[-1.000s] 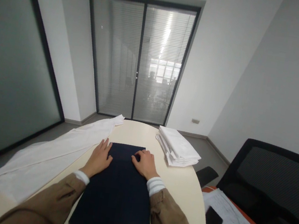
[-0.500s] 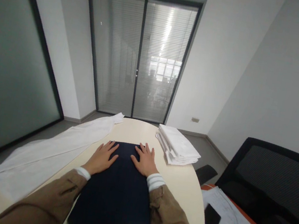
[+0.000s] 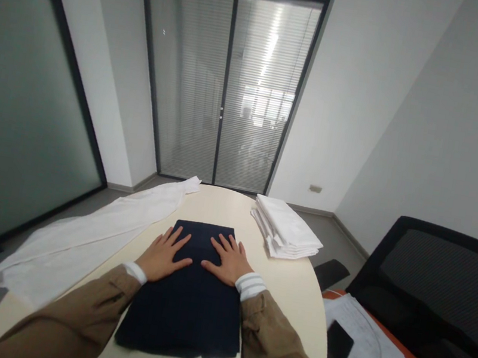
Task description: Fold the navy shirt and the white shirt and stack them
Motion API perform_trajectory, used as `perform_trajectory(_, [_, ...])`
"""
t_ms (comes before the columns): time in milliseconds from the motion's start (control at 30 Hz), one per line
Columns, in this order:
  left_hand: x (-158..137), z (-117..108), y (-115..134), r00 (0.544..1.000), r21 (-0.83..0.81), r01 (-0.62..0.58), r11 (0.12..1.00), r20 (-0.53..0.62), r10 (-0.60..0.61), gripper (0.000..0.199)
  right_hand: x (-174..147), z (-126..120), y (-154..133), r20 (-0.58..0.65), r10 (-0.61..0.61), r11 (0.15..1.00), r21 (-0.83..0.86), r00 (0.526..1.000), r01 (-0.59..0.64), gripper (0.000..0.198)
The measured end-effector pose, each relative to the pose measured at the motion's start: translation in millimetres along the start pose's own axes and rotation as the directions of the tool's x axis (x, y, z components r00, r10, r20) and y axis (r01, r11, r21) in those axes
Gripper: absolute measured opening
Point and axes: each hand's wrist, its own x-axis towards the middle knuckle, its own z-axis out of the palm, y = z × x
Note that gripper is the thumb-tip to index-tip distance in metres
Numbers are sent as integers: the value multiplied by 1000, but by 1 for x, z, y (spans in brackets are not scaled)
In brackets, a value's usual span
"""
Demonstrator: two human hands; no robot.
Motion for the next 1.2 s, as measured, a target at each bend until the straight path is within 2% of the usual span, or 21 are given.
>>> perform_trajectory(133, [2, 4, -4, 983, 41, 157, 987, -99, -153, 78, 0, 2, 1, -34, 85, 996, -6, 996, -85, 80])
perform_trajectory(300, [9, 0, -9, 972, -35, 99, 994, -211, -104, 64, 5, 8, 9, -113, 233, 971, -24, 966, -237, 71])
perform_trajectory(367, [11, -4, -11, 962, -122, 111, 986, -237, -138, 59, 7, 10, 13, -129, 257, 965, -23, 958, -262, 71])
perform_trajectory(433, [13, -7, -13, 946, -221, 176, 959, -232, -227, 56, 9, 11, 15, -131, 259, 964, -22, 957, -264, 71])
perform_trajectory(567, [14, -10, -17, 917, -379, 297, 876, -144, -373, 59, 9, 12, 16, -131, 252, 966, -24, 959, -257, 70])
perform_trajectory(700, [18, -6, -19, 956, -690, 139, 711, -92, -277, 52, 9, 10, 15, -129, 259, 964, -19, 957, -263, 70])
perform_trajectory(733, [19, -4, -19, 964, -736, 102, 670, -92, -249, 49, 8, 8, 14, -141, 253, 966, -20, 957, -258, 69])
perform_trajectory(800, [21, -1, -19, 969, -761, 72, 644, -100, -226, 41, 7, 4, 10, -189, 194, 979, -30, 963, -203, 65])
perform_trajectory(867, [23, 1, -18, 969, -756, 65, 651, -109, -223, 37, 4, -2, 4, -227, 49, 998, -38, 973, -59, 59])
perform_trajectory(933, [24, 3, -19, 968, -754, 55, 655, -120, -219, 37, 1, -8, -4, -168, -143, 990, -14, 975, 142, 55])
perform_trajectory(1000, [24, 6, -21, 967, -751, 44, 658, -133, -216, 39, -1, -11, -11, -47, -272, 961, 46, 961, 274, 58])
perform_trajectory(1033, [24, 7, -22, 966, -749, 39, 661, -140, -216, 41, -2, -11, -13, 9, -295, 953, 71, 955, 294, 61])
perform_trajectory(1100, [24, 9, -23, 963, -743, 30, 669, -157, -217, 44, -3, -9, -14, 65, -268, 961, 84, 961, 263, 69])
perform_trajectory(1200, [23, 9, -21, 956, -727, 11, 686, -193, -219, 45, -1, -3, -8, 44, -142, 989, 57, 989, 140, 73])
